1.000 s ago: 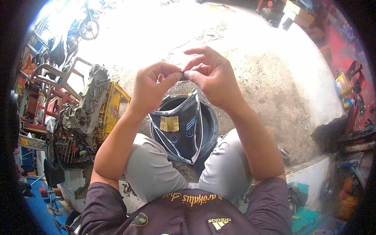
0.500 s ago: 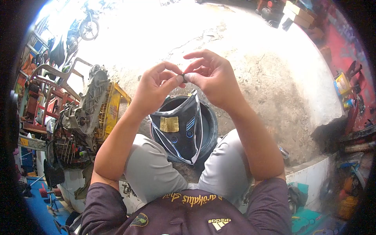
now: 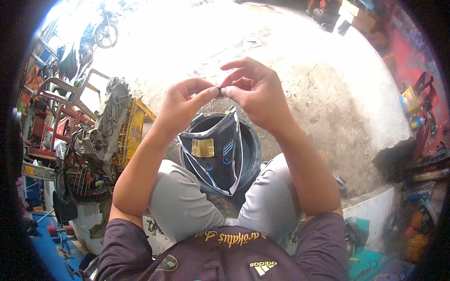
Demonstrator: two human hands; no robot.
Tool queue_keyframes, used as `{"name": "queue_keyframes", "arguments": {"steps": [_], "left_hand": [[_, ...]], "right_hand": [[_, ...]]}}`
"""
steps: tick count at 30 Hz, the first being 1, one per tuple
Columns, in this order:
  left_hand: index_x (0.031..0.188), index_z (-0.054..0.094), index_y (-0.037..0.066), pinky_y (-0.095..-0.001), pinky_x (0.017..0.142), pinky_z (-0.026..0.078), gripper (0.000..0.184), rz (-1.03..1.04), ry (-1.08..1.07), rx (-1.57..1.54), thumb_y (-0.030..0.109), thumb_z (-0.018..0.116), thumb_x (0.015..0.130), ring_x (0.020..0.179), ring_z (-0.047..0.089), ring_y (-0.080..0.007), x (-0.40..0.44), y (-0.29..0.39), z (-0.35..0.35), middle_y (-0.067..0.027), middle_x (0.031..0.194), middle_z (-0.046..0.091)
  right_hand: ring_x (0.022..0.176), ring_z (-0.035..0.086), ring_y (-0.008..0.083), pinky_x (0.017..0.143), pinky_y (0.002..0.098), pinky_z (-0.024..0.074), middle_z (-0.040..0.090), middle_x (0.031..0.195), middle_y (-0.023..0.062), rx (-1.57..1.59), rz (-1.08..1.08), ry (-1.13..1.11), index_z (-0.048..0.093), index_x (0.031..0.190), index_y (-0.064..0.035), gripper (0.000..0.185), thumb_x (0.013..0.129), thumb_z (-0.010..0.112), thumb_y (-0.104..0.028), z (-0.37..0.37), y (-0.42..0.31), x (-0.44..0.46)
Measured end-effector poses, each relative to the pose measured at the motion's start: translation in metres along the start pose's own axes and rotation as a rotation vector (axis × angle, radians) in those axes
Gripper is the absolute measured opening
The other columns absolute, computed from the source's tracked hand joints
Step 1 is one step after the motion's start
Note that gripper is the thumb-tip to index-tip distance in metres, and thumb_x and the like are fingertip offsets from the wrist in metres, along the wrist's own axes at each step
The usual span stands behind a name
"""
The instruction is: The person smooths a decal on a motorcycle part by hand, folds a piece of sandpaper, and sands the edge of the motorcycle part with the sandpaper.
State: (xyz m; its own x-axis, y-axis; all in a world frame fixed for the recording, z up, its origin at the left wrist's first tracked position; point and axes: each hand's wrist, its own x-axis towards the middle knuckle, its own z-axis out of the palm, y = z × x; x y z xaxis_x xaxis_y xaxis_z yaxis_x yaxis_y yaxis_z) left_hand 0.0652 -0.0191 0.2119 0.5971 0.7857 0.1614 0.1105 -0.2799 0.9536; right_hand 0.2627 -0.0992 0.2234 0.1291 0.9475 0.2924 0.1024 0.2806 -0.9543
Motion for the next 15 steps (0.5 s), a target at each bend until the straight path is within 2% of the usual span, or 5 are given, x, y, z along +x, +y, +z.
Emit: {"name": "queue_keyframes", "arguments": {"steps": [7,9,10,12,15], "left_hand": [[0.102,0.079,-0.003,-0.0263,0.083,0.053,0.032,-0.085,-0.051,-0.100,0.029,0.078,0.098,0.088,0.067,-0.0087,-0.0017,0.0028,-0.0014,-0.0047,0.093,0.078],[0.110,0.078,-0.002,-0.0289,0.096,0.054,0.027,-0.128,-0.101,-0.026,0.024,0.074,0.103,0.100,0.071,-0.0124,-0.0022,0.0078,-0.0037,-0.0081,0.101,0.079],[0.110,0.078,-0.002,-0.0289,0.096,0.054,0.027,-0.129,-0.101,-0.026,0.024,0.074,0.103,0.100,0.071,-0.0124,-0.0022,0.0066,-0.0035,-0.0081,0.101,0.079],[0.103,0.078,-0.003,-0.0264,0.088,0.054,0.030,-0.089,-0.080,-0.065,0.026,0.076,0.099,0.093,0.070,-0.0097,-0.0021,0.0022,-0.0027,-0.0071,0.097,0.079],[0.105,0.077,-0.004,-0.0260,0.088,0.054,0.029,-0.087,-0.086,-0.101,0.025,0.076,0.100,0.092,0.070,-0.0098,-0.0018,-0.0002,-0.0028,-0.0074,0.097,0.079]], "right_hand": [[0.099,0.075,0.0178,0.089,0.0292,0.0598,0.075,0.100,0.0086,0.022,0.035,-0.020,0.069,0.125,-0.0023,0.039,0.088,0.069,0.012,0.0002,-0.0025,-0.0022],[0.100,0.075,0.0175,0.090,0.0297,0.0597,0.075,0.100,0.0086,-0.008,0.006,-0.019,0.069,0.125,-0.0016,0.039,0.088,0.069,0.011,0.0001,-0.0001,-0.0019],[0.100,0.075,0.0175,0.090,0.0297,0.0597,0.075,0.100,0.0086,-0.008,0.006,-0.019,0.069,0.125,-0.0016,0.039,0.088,0.069,0.011,0.0002,-0.0005,-0.0018],[0.101,0.075,0.0176,0.091,0.0301,0.0597,0.075,0.100,0.0083,-0.018,0.015,-0.025,0.069,0.125,-0.0013,0.039,0.088,0.068,0.011,0.0004,-0.0021,-0.0018],[0.102,0.075,0.0179,0.091,0.0301,0.0598,0.074,0.101,0.0081,-0.010,0.023,-0.043,0.068,0.126,-0.0015,0.040,0.088,0.068,0.011,0.0007,-0.0028,-0.0024]]}}
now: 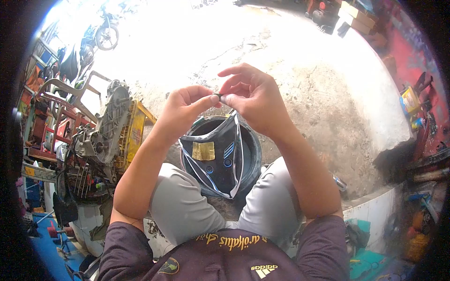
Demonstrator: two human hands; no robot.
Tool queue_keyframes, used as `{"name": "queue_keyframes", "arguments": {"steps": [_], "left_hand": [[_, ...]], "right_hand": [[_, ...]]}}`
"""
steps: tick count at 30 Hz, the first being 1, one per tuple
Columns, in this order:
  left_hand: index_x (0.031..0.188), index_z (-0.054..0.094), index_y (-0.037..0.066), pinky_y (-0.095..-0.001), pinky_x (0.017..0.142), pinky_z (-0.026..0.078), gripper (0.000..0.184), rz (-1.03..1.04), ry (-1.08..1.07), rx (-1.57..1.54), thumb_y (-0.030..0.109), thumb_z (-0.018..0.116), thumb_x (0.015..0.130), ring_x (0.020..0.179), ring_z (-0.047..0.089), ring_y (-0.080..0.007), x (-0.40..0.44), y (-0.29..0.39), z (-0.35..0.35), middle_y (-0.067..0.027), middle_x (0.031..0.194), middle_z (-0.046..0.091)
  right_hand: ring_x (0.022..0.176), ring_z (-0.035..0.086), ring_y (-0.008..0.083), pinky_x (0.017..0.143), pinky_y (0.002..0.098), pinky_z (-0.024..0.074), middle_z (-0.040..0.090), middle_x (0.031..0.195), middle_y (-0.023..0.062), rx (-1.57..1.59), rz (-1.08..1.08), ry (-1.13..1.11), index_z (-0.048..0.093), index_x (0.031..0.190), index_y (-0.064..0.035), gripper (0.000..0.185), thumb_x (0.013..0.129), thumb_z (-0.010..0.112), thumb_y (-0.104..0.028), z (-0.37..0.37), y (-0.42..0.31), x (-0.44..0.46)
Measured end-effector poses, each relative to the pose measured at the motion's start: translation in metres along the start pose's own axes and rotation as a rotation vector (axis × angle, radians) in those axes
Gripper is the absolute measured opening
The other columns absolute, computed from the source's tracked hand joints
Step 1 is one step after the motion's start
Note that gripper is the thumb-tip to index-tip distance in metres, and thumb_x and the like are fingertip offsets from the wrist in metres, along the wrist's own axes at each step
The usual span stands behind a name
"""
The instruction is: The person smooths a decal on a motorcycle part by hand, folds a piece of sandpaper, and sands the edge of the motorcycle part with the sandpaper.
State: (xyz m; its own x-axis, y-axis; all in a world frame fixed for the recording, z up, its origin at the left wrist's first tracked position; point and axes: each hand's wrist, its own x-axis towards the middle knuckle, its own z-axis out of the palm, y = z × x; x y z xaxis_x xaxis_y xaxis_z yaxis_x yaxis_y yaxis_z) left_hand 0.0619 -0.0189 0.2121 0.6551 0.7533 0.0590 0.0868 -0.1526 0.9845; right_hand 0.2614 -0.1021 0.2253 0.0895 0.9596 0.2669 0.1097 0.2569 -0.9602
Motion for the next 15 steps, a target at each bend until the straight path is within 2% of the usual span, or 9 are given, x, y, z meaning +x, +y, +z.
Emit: {"name": "queue_keyframes", "arguments": {"steps": [7,10,12,15], "left_hand": [[0.105,0.077,-0.004,-0.0270,0.085,0.054,0.028,0.011,0.025,0.046,0.023,0.075,0.100,0.090,0.069,-0.0100,-0.0002,0.0012,0.0009,-0.0077,0.096,0.079],[0.104,0.077,-0.004,-0.0280,0.084,0.054,0.027,0.048,0.050,0.077,0.023,0.074,0.101,0.089,0.068,-0.0099,0.0001,0.0012,0.0013,-0.0074,0.094,0.078],[0.111,0.077,-0.001,-0.0284,0.091,0.054,0.025,0.018,0.018,0.166,0.023,0.072,0.104,0.097,0.069,-0.0105,-0.0005,0.0054,-0.0001,-0.0068,0.100,0.078],[0.111,0.077,-0.001,-0.0280,0.090,0.054,0.025,0.027,0.019,0.216,0.023,0.072,0.104,0.097,0.069,-0.0102,0.0001,0.0041,-0.0005,-0.0062,0.100,0.078]], "right_hand": [[0.099,0.074,0.0167,0.089,0.0293,0.0595,0.074,0.101,0.0087,0.051,-0.006,-0.007,0.067,0.128,-0.0014,0.039,0.091,0.069,0.009,0.0042,-0.0010,-0.0002],[0.098,0.074,0.0162,0.087,0.0293,0.0592,0.075,0.101,0.0101,-0.019,0.009,0.020,0.068,0.129,-0.0013,0.037,0.093,0.070,0.006,0.0016,-0.0033,0.0004],[0.097,0.074,0.0157,0.086,0.0294,0.0587,0.077,0.100,0.0113,-0.089,0.056,0.018,0.068,0.129,-0.0010,0.035,0.094,0.070,0.003,-0.0028,0.0004,0.0021],[0.095,0.074,0.0151,0.085,0.0290,0.0582,0.078,0.098,0.0119,-0.067,0.097,-0.008,0.068,0.128,-0.0008,0.033,0.095,0.071,0.001,-0.0031,-0.0007,0.0019]]}}
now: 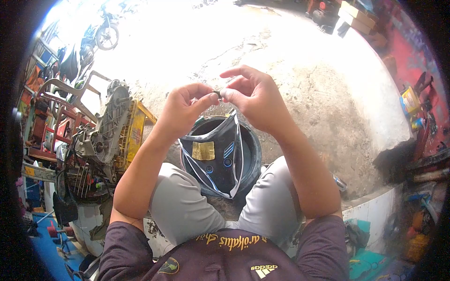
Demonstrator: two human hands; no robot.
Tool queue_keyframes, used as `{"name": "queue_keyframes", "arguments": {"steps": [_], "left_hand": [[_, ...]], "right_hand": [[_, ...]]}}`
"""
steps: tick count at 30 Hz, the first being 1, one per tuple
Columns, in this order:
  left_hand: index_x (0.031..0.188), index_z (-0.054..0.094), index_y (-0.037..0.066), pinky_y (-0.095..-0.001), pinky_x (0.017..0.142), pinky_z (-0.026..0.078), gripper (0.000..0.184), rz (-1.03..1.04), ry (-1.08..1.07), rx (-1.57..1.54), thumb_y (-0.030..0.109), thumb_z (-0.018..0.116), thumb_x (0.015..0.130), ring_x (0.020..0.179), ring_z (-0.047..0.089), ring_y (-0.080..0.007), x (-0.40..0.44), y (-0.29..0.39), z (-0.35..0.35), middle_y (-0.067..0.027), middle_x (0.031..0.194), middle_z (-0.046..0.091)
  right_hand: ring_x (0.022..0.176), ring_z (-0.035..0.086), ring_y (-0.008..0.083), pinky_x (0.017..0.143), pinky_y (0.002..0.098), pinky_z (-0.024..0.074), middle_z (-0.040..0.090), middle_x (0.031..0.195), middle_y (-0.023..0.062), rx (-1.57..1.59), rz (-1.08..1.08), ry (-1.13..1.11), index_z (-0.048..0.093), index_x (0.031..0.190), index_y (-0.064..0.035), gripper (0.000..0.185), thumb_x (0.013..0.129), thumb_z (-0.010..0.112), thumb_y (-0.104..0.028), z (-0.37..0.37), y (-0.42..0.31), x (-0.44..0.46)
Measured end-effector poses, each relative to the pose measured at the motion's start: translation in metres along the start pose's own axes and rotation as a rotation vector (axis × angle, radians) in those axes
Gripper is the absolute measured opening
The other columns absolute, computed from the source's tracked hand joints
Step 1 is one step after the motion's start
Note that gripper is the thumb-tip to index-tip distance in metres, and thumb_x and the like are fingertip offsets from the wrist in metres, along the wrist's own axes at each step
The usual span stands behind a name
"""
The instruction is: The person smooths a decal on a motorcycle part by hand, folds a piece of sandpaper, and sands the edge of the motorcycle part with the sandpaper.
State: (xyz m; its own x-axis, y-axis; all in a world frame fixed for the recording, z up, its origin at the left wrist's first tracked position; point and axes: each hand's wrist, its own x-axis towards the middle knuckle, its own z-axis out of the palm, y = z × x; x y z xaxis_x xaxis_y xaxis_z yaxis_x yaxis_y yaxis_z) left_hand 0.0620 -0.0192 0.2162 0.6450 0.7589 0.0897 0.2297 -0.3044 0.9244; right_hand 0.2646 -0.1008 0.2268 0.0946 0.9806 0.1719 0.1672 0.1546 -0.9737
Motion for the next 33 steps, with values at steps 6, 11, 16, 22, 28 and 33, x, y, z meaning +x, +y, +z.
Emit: {"name": "queue_keyframes", "arguments": {"steps": [6,11,16,22,28,33], "left_hand": [[0.114,0.076,-0.002,-0.0294,0.093,0.055,0.025,0.002,0.005,-0.033,0.021,0.071,0.104,0.100,0.070,-0.0119,0.001,-0.003,0.002,-0.0071,0.102,0.078],[0.111,0.076,-0.002,-0.0301,0.094,0.054,0.025,-0.011,-0.003,-0.136,0.021,0.071,0.102,0.098,0.069,-0.0120,0.002,-0.008,0.004,-0.0069,0.100,0.078],[0.104,0.077,-0.001,-0.0290,0.089,0.053,0.028,0.028,0.024,-0.117,0.026,0.071,0.102,0.092,0.067,-0.0103,0.001,-0.007,0.005,-0.0046,0.095,0.078],[0.113,0.077,-0.001,-0.0293,0.093,0.052,0.027,-0.026,-0.009,-0.047,0.023,0.068,0.107,0.096,0.067,-0.0106,0.000,-0.001,0.002,-0.0043,0.097,0.077],[0.113,0.077,0.000,-0.0289,0.091,0.051,0.026,-0.027,-0.034,-0.061,0.024,0.068,0.107,0.095,0.066,-0.0092,0.000,0.000,0.001,-0.0032,0.096,0.077],[0.101,0.077,0.001,-0.0281,0.083,0.052,0.024,0.047,0.051,-0.068,0.025,0.076,0.099,0.085,0.064,-0.0096,-0.001,0.002,0.007,-0.0036,0.090,0.076]], "right_hand": [[0.091,0.073,0.0137,0.083,0.0280,0.0572,0.078,0.097,0.0110,0.019,-0.040,0.008,0.069,0.126,-0.0006,0.031,0.095,0.071,0.001,0.001,-0.002,-0.002],[0.090,0.073,0.0130,0.082,0.0278,0.0570,0.078,0.098,0.0104,-0.063,-0.048,0.034,0.070,0.124,-0.0012,0.029,0.095,0.071,0.002,0.003,-0.004,-0.003],[0.093,0.074,0.0144,0.085,0.0286,0.0583,0.078,0.100,0.0110,-0.060,-0.052,0.038,0.071,0.122,-0.0015,0.028,0.094,0.072,0.002,0.003,-0.003,-0.003],[0.100,0.075,0.0176,0.090,0.0300,0.0592,0.076,0.104,0.0113,-0.112,-0.092,0.055,0.072,0.120,-0.0012,0.030,0.091,0.073,0.003,0.003,0.000,-0.004],[0.097,0.076,0.0171,0.088,0.0305,0.0592,0.078,0.098,0.0109,-0.153,-0.161,0.047,0.073,0.119,-0.0024,0.027,0.091,0.072,0.001,0.002,0.003,-0.004],[0.091,0.075,0.0153,0.082,0.0295,0.0585,0.079,0.095,0.0114,-0.144,-0.116,0.068,0.072,0.117,-0.0021,0.025,0.093,0.071,-0.002,0.002,0.001,-0.005]]}}
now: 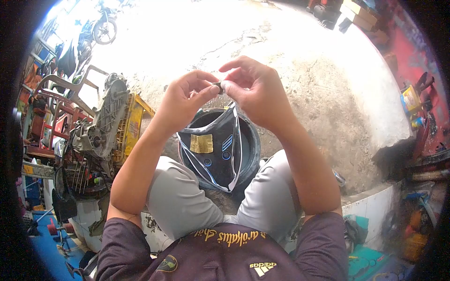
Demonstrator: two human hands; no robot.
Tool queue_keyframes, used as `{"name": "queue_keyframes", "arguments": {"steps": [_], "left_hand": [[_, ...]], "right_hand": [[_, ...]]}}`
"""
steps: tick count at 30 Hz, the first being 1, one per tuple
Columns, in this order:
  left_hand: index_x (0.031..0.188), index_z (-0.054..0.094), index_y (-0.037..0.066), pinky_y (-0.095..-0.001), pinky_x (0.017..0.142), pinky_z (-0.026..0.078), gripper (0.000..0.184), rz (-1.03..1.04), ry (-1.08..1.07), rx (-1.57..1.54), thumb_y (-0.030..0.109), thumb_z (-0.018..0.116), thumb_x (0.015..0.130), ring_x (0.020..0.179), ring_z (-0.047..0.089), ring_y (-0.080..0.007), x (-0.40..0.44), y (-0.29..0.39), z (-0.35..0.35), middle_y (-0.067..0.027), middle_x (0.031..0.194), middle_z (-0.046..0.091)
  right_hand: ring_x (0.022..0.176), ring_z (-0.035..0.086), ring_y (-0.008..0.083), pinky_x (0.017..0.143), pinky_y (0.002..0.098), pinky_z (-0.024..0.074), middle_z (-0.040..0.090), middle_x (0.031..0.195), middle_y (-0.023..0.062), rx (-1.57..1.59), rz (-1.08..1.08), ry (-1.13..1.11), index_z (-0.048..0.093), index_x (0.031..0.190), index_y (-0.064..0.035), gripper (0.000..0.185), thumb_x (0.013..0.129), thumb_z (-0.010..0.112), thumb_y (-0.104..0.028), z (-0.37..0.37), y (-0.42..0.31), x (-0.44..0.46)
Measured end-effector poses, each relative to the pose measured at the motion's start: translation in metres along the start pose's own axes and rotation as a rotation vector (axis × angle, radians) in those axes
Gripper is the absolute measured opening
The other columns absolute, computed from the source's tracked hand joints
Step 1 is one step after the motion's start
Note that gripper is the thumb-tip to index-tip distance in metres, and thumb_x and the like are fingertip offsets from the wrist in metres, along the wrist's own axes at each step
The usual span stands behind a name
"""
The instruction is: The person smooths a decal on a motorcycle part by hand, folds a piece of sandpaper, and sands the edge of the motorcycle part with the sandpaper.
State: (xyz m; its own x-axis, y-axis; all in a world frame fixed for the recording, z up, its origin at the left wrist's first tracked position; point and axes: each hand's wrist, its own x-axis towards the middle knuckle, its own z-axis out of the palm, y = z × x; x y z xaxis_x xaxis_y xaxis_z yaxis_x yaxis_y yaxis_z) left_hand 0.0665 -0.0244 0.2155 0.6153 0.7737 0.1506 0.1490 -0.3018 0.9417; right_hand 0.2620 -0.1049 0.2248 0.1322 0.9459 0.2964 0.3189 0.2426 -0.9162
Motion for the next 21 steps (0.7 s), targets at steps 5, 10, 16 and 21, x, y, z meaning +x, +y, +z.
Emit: {"name": "queue_keyframes", "arguments": {"steps": [5,10,16,21], "left_hand": [[0.101,0.078,0.002,-0.0298,0.086,0.052,0.018,0.026,0.026,0.068,0.020,0.076,0.097,0.088,0.064,-0.0106,-0.003,0.008,-0.001,-0.0030,0.093,0.076],[0.102,0.077,0.001,-0.0306,0.089,0.053,0.015,0.015,0.018,0.074,0.015,0.072,0.098,0.089,0.065,-0.0110,-0.003,0.009,-0.002,-0.0031,0.094,0.077],[0.108,0.075,0.004,-0.0249,0.076,0.048,0.017,0.014,0.003,0.111,0.020,0.073,0.102,0.083,0.058,-0.0047,-0.001,0.002,-0.003,0.0021,0.092,0.072],[0.108,0.075,0.004,-0.0244,0.076,0.048,0.015,0.084,0.064,0.099,0.017,0.074,0.101,0.082,0.058,-0.0047,-0.001,-0.002,0.001,0.0016,0.093,0.072]], "right_hand": [[0.088,0.074,0.0149,0.080,0.0292,0.0583,0.079,0.095,0.0120,0.035,0.043,-0.014,0.071,0.118,-0.0028,0.025,0.093,0.071,-0.003,-0.001,-0.002,0.000],[0.089,0.075,0.0156,0.080,0.0298,0.0587,0.079,0.096,0.0121,-0.017,0.014,-0.019,0.070,0.119,-0.0036,0.027,0.092,0.073,-0.004,0.000,-0.005,-0.001],[0.090,0.076,0.0172,0.081,0.0306,0.0592,0.079,0.096,0.0121,-0.006,0.039,-0.024,0.069,0.120,-0.0042,0.030,0.090,0.075,-0.003,0.000,-0.007,-0.001],[0.091,0.076,0.0180,0.084,0.0319,0.0590,0.078,0.095,0.0128,0.007,0.022,-0.013,0.061,0.125,-0.0042,0.038,0.090,0.073,-0.001,0.002,-0.008,-0.002]]}}
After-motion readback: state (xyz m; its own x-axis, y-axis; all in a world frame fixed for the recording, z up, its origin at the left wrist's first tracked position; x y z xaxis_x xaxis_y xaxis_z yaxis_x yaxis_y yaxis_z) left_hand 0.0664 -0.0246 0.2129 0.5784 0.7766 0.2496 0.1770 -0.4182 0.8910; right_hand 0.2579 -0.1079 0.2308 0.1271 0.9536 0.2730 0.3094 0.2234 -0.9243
